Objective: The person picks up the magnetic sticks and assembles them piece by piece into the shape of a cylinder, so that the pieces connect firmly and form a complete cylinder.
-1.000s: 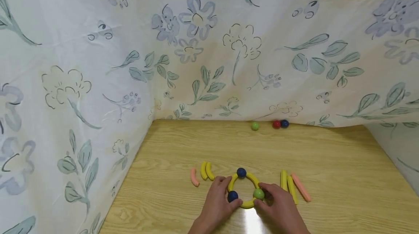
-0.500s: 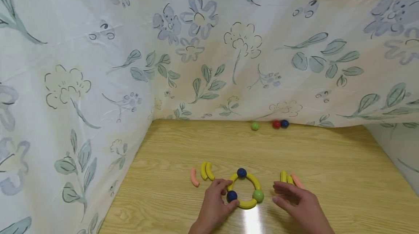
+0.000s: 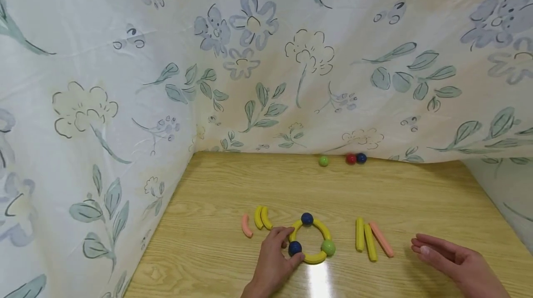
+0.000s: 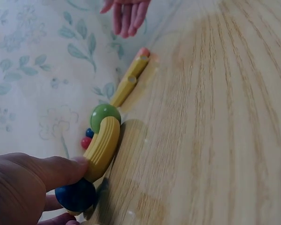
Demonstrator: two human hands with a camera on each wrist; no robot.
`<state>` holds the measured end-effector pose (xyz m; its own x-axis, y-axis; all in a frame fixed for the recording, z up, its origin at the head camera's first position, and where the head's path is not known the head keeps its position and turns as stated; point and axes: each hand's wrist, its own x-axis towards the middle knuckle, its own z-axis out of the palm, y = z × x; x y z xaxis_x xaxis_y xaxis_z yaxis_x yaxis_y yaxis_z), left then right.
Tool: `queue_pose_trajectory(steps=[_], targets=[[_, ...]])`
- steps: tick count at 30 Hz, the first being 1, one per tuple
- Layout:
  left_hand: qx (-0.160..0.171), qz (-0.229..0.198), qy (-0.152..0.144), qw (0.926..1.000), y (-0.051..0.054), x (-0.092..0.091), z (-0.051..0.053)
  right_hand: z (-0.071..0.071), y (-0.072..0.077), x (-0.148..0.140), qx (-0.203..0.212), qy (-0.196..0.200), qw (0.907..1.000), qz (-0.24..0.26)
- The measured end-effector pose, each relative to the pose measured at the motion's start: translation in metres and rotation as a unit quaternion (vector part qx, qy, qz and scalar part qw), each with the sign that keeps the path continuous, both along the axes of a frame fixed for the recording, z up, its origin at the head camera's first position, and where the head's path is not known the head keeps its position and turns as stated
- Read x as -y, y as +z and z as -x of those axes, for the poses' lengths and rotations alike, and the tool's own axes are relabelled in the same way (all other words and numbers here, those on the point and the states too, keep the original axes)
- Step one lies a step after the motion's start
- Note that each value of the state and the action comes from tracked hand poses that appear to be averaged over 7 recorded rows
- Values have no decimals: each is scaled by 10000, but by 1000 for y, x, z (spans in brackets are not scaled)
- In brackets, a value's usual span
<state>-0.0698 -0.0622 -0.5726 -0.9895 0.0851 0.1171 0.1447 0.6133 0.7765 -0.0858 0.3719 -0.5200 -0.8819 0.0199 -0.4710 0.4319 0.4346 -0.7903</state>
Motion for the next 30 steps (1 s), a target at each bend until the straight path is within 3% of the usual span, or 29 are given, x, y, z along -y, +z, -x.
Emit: queue_pose_trajectory(steps=[8,12,22,30], targets=[[23,-48,34,10000,2,-1,2,15,-4,-25,337,172,9954,-882],[-5,-89,58,9999,2,-2,3,22,-5,-20,342,385,9942,-942],[11,-107,110,9999,1,-5,4,43,-12,11,-113,530,9978,-380],[64,-121,149,9998,1,-5,3,51,-8,39,-734,1002,9822,-1412]])
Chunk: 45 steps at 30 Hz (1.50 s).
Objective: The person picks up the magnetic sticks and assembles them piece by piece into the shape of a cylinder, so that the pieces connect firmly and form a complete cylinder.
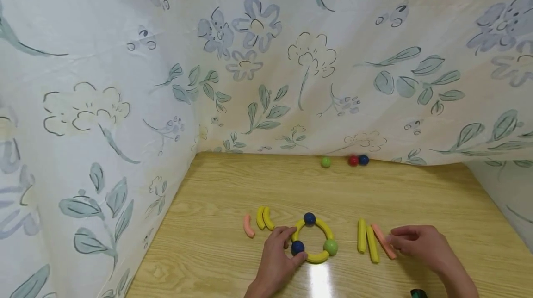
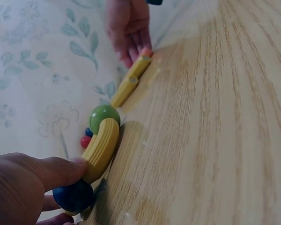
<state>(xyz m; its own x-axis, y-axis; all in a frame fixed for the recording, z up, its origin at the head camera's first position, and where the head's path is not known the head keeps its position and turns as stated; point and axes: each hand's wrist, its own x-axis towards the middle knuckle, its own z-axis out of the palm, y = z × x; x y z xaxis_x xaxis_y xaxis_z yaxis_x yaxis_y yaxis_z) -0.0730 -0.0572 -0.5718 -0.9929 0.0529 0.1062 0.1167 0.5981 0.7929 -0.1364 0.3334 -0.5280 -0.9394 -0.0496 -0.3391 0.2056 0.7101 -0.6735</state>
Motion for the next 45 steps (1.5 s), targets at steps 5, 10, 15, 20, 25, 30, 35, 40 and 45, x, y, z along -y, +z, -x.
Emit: queue_pose_trajectory(steps=[5,10,15,20,25,30,35,40,45], targets=[[17,-36,-15,10000,0,0,-1,-1,3,18,-192,55,9986,-500],[-43,-74,-81,9999,1,0,-1,-3,3,29,-320,229,9951,-906],[-8,-74,-77,9999,2,-1,-1,-5,5,32,-443,325,9925,-1091],[9,-31,-86,10000,0,0,0,-9,13,31,-882,182,9904,-1048],[-76,28,-43,10000,-2,2,0,-11,24,43,-1604,45,9844,-720],[-107,31,-67,9999,-5,3,1,-12,27,66,-2480,-87,9686,-155],[-68,56,-65,9999,-4,2,1,-8,30,93,-2996,11,9511,744],[-78,60,-51,9999,-3,1,1,1,27,117,-3174,333,9402,1186],[-81,78,-46,9999,-3,2,1,12,18,137,-3266,667,9297,1565]])
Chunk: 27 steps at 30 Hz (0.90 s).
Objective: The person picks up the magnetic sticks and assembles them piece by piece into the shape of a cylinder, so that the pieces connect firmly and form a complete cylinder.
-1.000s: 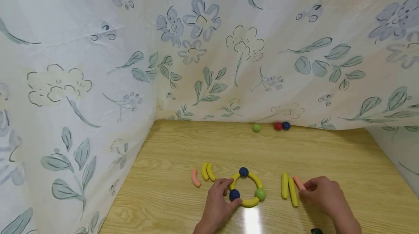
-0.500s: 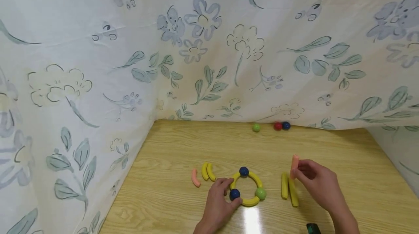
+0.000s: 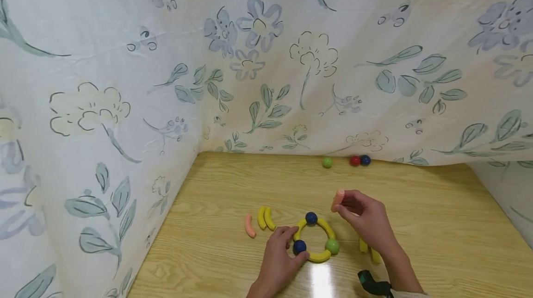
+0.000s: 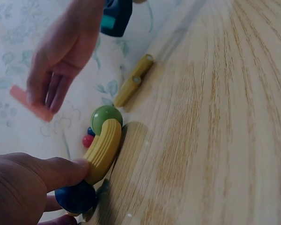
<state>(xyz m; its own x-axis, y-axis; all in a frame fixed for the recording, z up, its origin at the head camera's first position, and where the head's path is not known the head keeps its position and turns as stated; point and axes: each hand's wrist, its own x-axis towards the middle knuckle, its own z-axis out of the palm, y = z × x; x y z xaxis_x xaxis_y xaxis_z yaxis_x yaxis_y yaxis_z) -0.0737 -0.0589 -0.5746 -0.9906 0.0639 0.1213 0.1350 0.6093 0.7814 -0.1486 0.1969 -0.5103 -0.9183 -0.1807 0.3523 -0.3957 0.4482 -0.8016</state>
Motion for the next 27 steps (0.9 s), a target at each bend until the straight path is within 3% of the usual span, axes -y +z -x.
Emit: queue_pose_trajectory(steps=[5,13,27], targets=[[-48,19,9,10000,1,-1,0,8,-8,16,12,464,9982,371],[-81,44,15,10000,3,-2,0,16,-21,32,169,829,9951,517],[-124,-23,9,9999,8,-2,1,19,-30,43,571,764,9951,252]])
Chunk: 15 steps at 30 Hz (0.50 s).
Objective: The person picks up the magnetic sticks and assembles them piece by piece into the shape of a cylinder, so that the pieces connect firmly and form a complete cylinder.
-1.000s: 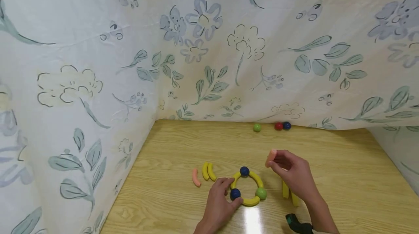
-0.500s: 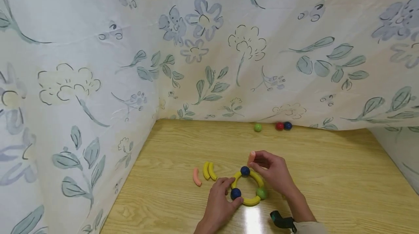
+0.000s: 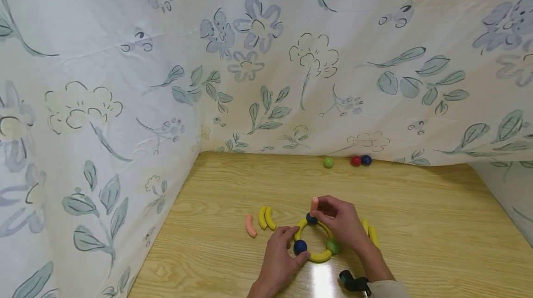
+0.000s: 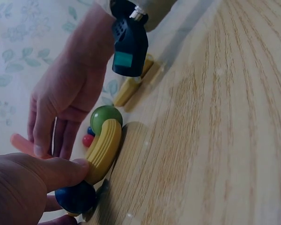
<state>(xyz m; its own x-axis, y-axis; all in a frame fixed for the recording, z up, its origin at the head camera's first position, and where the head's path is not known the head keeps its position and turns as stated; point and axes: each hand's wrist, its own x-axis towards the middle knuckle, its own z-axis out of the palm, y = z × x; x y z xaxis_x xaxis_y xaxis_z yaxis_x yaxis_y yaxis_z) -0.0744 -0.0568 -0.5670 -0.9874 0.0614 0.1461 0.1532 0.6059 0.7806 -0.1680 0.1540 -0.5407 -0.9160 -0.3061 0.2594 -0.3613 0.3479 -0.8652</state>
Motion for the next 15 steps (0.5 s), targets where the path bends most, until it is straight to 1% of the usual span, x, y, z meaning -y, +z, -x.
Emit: queue_pose_trajectory(steps=[9,15], targets=[[-108,56,12,9999,-4,1,-1,-2,-3,2,-164,-54,9998,-51],[-112,60,19,9999,-5,1,-1,-3,-3,3,-210,-52,9997,-59]])
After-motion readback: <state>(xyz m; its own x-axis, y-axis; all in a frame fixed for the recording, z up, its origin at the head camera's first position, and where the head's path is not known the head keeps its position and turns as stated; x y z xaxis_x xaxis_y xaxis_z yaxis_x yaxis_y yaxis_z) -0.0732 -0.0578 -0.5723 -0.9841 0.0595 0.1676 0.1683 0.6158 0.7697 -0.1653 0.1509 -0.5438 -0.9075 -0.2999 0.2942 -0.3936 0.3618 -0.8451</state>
